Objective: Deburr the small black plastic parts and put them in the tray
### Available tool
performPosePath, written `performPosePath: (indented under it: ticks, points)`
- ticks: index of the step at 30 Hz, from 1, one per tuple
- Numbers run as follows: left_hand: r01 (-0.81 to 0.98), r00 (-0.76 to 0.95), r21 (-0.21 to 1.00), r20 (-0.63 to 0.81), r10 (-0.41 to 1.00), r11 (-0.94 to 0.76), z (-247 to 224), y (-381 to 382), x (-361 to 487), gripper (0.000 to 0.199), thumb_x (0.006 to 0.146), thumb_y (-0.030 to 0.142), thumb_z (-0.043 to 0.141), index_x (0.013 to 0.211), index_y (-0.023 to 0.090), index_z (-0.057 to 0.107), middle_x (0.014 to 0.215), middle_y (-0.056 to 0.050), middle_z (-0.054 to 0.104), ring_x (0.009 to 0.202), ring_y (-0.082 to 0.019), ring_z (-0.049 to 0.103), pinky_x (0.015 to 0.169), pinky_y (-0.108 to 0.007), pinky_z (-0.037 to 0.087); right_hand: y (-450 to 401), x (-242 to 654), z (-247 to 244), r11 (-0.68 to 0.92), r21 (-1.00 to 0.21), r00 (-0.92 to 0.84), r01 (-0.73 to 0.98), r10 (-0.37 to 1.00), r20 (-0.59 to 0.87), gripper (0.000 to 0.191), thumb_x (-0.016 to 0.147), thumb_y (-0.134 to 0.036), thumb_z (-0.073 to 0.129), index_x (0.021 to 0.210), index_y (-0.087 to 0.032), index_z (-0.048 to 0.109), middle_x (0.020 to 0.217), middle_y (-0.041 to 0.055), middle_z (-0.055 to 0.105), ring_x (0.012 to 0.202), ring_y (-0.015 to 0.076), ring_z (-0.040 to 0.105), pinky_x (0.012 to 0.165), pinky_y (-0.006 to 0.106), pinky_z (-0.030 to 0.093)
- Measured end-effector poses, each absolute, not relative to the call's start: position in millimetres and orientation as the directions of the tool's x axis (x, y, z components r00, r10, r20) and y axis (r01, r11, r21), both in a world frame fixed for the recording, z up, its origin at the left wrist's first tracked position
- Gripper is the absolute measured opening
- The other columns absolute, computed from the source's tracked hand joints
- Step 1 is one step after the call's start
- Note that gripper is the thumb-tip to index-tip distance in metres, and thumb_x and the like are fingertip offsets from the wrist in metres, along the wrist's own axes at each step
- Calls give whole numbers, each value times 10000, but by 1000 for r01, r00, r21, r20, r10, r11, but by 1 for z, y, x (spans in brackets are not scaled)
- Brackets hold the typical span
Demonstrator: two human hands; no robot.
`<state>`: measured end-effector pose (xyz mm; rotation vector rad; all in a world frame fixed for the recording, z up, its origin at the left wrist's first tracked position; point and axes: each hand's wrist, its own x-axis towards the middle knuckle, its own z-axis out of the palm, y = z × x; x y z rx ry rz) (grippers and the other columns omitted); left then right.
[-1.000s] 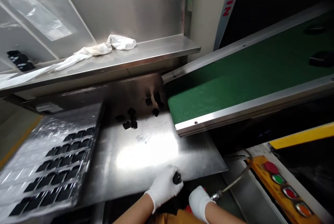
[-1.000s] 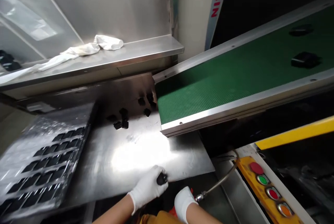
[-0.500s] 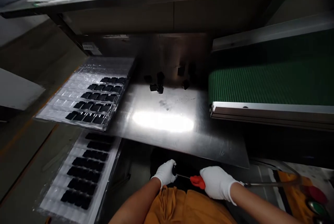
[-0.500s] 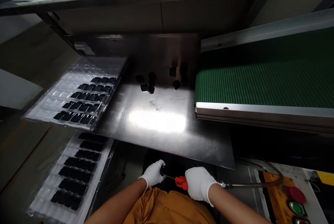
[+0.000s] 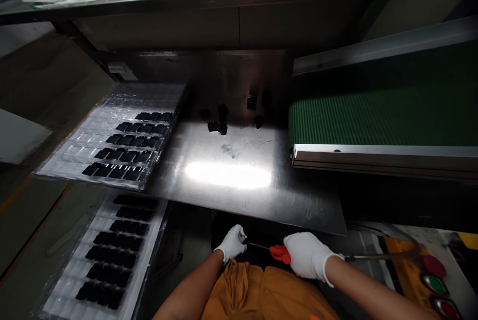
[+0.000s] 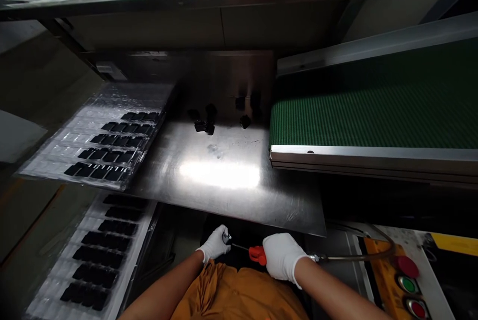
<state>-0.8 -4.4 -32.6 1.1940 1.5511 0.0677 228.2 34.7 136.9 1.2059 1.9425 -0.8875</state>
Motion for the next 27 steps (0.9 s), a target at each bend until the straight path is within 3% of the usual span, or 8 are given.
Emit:
performPosePath:
  ticks: [6,11,15,19,24,27]
  points:
    - [465,107,587,-781,616,663,-25,1,-3,405,481,27,650,706,222,375,579,102,398,546,-73,351,522,-217,274,36,229,135,305,-199,-327,931,458,-827,305,661,-136,575,934,-95,704,918,190,723,873,379,688,722,429,517]
    - [211,127,554,-833,539,806,-19,4,-4,382,517,112,656,726,230,359,546,108,381,483,-64,354,485,-204,256,37,229,137,271,-214,-324,939,482,-814,292,670,-143,571,927,-107,705,914,176,729,857,368,693,705,410,515]
    - [-67,149,485,-859,490,872,-19,5,-3,321,618,250,609,761,233,322,653,62,477,506,-61,438,496,-184,296,39,231,139,256,-239,-341,937,509,-790,262,685,-165,560,903,-141,704,902,151,730,849,343,695,694,382,502]
    - [-263,203,402,-866,458,877,-18,3,-3,351,620,260,626,814,234,335,799,-7,598,604,-101,563,542,-200,390,41,230,138,243,-230,-327,943,526,-785,257,693,-177,554,900,-153,704,894,146,730,838,333,696,685,375,499]
    - [-368,265,343,-853,451,865,-16,-2,-4,369,647,226,695,815,222,367,826,-37,647,585,-103,589,494,-176,384,41,228,134,258,-207,-315,944,510,-800,268,673,-172,573,903,-135,705,895,163,726,840,343,694,689,389,505]
    - [-381,279,322,-854,440,867,-15,-3,-1,373,684,296,769,804,194,431,811,-63,654,548,-108,593,452,-180,402,39,227,134,260,-197,-308,945,507,-805,284,674,-173,572,924,-132,700,902,163,724,841,345,694,687,394,507]
